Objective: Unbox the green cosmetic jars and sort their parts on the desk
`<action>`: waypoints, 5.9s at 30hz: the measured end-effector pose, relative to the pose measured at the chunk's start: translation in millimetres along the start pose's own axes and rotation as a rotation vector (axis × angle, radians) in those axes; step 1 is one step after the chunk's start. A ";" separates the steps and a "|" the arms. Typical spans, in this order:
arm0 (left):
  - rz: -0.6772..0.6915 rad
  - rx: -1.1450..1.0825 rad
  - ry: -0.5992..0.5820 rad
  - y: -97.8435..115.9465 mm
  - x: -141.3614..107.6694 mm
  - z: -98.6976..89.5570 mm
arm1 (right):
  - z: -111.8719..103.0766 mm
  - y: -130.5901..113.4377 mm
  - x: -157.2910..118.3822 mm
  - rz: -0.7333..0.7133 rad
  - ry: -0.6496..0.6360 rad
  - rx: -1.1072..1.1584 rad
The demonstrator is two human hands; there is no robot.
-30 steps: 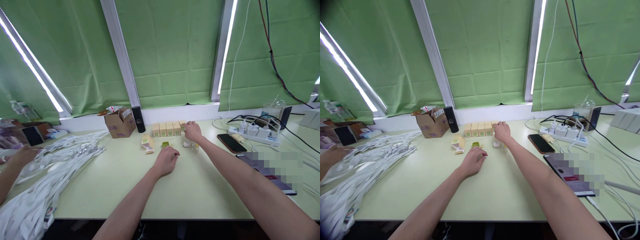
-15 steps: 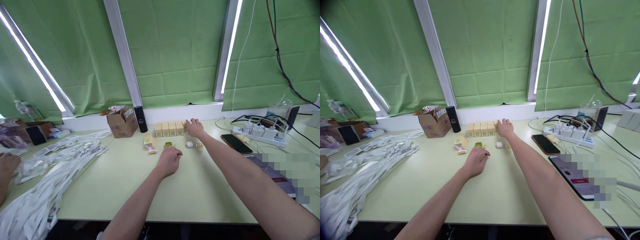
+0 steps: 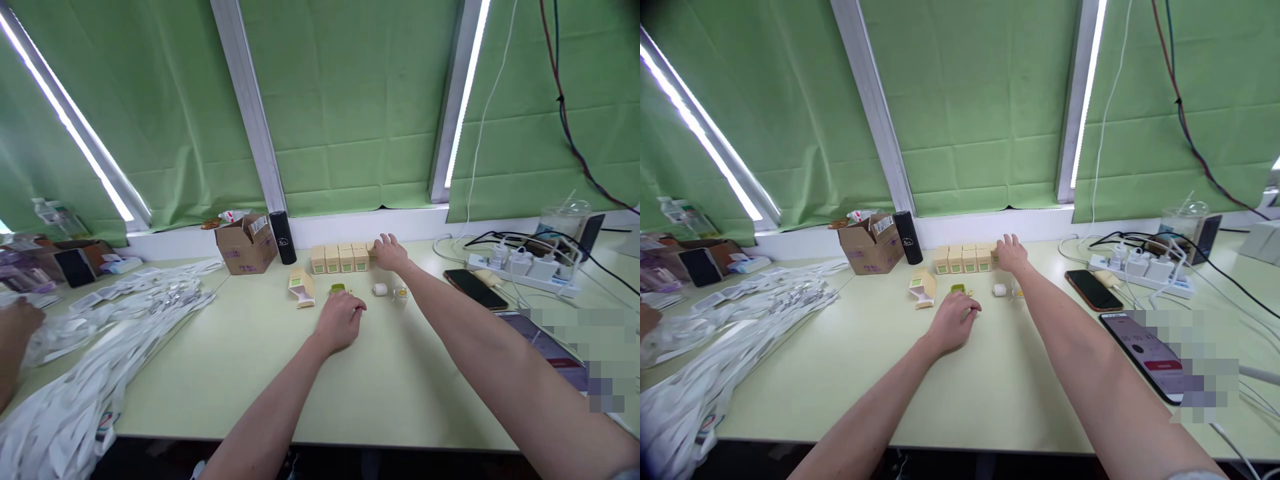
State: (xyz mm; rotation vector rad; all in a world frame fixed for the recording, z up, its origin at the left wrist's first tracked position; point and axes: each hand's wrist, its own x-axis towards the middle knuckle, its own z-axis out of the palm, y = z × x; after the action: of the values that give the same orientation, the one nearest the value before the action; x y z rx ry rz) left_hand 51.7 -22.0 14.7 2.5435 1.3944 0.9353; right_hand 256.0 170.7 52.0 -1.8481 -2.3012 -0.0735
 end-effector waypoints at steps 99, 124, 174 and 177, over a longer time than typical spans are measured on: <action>-0.258 -0.500 0.122 -9.3 -20.8 -20.9 | 25.3 -28.0 -176.1 -0.327 0.122 0.855; 0.069 0.073 0.507 1.3 -17.7 -24.9 | 1.9 -44.1 -196.1 -0.364 0.449 0.867; 0.216 0.122 0.343 10.8 -20.3 -19.9 | -3.1 -49.8 -203.2 -0.393 0.467 0.888; 0.193 0.052 0.341 9.1 -20.4 -20.4 | 1.8 -47.3 -199.0 -0.379 0.467 0.959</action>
State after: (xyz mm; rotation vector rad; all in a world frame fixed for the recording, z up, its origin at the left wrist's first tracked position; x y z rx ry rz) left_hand 39.0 -47.4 24.9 2.6888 1.2738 1.4420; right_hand 250.7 -31.1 18.6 -0.8071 -1.8074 0.4223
